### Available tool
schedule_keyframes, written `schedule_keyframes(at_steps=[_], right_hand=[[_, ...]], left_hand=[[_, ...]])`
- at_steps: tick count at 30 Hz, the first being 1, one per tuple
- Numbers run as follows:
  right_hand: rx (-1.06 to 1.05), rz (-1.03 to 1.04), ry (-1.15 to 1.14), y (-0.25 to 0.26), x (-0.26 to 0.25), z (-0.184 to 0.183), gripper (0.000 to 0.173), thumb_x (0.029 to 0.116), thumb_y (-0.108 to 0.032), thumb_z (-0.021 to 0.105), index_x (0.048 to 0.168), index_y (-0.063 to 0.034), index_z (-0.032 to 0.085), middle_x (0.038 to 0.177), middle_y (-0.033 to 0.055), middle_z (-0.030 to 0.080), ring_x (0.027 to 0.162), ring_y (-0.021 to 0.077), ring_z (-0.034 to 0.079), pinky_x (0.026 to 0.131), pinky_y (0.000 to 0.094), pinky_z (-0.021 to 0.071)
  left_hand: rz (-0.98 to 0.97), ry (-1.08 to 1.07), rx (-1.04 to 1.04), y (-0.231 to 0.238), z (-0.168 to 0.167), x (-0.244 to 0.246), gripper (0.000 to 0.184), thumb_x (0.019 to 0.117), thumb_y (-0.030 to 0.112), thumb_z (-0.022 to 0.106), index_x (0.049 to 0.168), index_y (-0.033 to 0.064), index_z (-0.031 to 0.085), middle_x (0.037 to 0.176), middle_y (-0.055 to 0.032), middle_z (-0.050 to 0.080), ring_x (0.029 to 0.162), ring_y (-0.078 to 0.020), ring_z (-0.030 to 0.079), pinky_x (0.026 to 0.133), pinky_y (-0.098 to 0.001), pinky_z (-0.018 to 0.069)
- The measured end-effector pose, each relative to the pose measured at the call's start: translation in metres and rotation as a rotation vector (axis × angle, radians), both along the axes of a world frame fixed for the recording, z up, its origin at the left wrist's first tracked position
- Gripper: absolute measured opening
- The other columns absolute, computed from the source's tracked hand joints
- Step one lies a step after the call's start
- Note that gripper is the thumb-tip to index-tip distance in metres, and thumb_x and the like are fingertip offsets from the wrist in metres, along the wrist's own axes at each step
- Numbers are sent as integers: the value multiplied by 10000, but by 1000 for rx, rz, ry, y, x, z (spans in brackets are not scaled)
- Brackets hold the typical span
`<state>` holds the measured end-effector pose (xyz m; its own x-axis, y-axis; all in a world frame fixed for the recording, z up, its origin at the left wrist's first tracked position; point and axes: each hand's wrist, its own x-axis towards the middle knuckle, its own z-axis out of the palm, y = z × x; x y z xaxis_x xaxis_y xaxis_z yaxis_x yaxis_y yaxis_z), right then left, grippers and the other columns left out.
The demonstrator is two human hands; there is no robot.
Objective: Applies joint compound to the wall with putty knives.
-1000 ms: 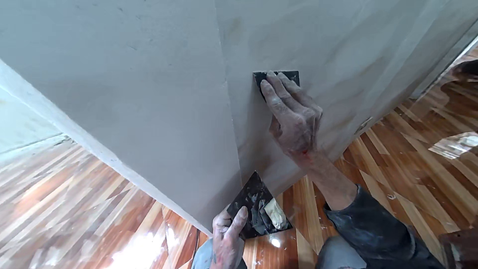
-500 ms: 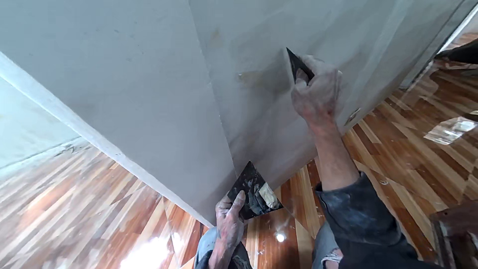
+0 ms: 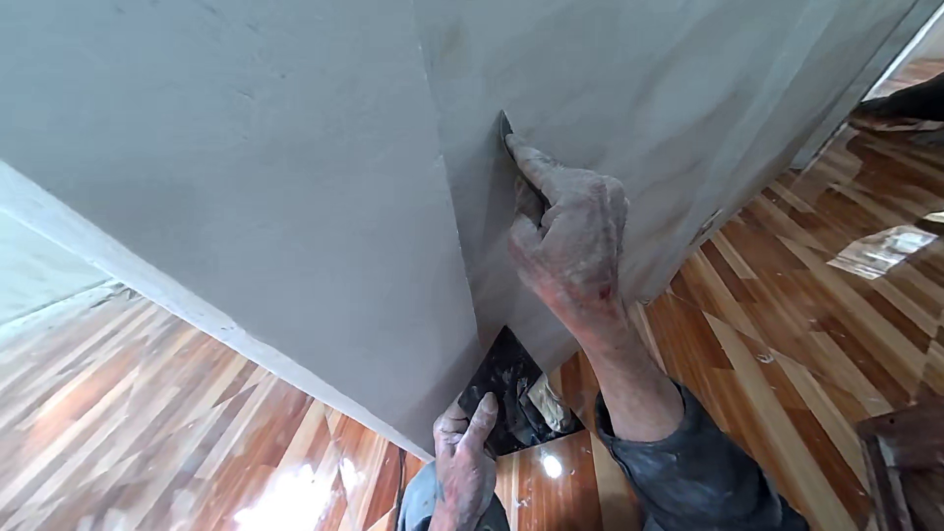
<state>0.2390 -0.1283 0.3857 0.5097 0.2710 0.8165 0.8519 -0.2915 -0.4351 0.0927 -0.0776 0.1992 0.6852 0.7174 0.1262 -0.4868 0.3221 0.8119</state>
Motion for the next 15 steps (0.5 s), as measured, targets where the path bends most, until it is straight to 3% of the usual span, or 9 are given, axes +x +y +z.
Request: schedule_keyframes(at_steps=[4, 8, 11, 13, 15], right_hand=[[-24, 21, -40, 1, -8, -1, 483, 902, -39, 605, 1380, -88, 658, 1092, 145, 745, 772, 283, 698, 561, 458, 515], [-4, 107, -44, -5, -10, -6, 436, 900, -41, 628, 1326, -95, 700, 952, 126, 749, 704, 269, 681, 531, 448, 503], [-5, 273, 62, -26, 4, -14, 358, 962, -41, 598, 1299, -90, 708, 971, 117, 753, 771, 242, 707, 644, 454, 573], [21, 377, 170, -47, 18, -24, 273, 1001, -74, 594, 1239, -72, 728, 1018, 74, 764, 868, 134, 722, 777, 347, 598], [73, 506, 321, -66, 27, -43, 197, 1006, -95, 601, 1136, -60, 746, 970, 7, 755, 859, 20, 697, 782, 226, 585]], left_hand=[[-5, -20, 7, -4, 1, 1, 129, 961, 46, 635, 1022, -5, 736, 933, -138, 752, 842, -176, 739, 806, -361, 623], [18, -9, 19, -9, 2, 3, 136, 965, 29, 605, 1017, -16, 723, 932, -132, 749, 844, -171, 735, 805, -359, 622], [31, -14, -25, -10, 2, 4, 146, 970, 21, 579, 1015, -27, 709, 921, -148, 746, 824, -187, 737, 786, -375, 629], [43, -11, -57, -11, 8, 4, 157, 981, 17, 553, 1033, -32, 692, 922, -152, 743, 823, -189, 739, 777, -375, 632], [40, -7, -88, -15, 18, 6, 170, 1001, 11, 517, 1057, -32, 672, 929, -145, 743, 830, -187, 740, 777, -372, 632]])
